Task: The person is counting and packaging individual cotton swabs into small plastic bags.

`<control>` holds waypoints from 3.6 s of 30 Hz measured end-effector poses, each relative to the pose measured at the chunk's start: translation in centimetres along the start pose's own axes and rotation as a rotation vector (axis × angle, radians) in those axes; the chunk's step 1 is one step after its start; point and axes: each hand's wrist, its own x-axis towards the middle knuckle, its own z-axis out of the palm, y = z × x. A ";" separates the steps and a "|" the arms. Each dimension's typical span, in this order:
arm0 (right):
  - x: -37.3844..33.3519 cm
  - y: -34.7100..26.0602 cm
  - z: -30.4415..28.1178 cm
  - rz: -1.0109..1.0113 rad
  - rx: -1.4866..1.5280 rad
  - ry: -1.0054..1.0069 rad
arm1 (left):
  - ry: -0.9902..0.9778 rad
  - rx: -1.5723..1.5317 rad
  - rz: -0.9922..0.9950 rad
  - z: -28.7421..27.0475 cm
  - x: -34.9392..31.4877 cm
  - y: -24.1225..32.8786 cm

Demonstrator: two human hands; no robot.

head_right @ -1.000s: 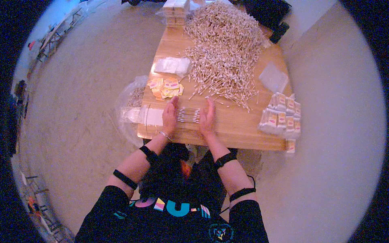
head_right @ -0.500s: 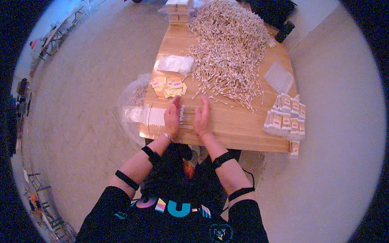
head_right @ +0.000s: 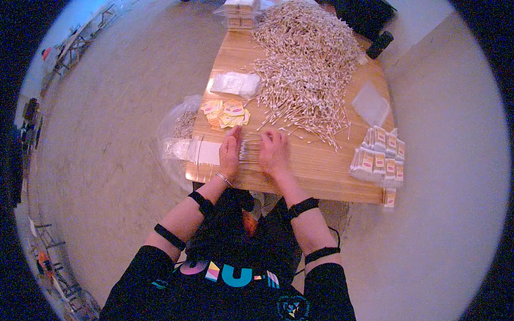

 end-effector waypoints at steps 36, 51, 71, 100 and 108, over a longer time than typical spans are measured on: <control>-2.8 -0.4 -0.5 0.094 0.291 0.067 | -0.062 -0.003 -0.028 0.0 0.0 0.4; -3.8 -2.5 -0.7 -0.158 -0.207 -0.399 | -0.059 0.010 -0.035 0.0 0.1 0.0; -3.9 -3.5 -0.9 -0.099 -0.211 -0.421 | -0.012 -0.008 -0.053 0.0 0.0 -0.5; -3.4 -4.1 -0.1 -0.008 -0.261 -0.509 | -0.460 1.004 0.285 -3.8 -3.2 4.0; -3.4 -3.9 -0.3 -0.036 -0.213 -0.436 | -0.657 1.373 0.256 -3.2 -5.9 7.1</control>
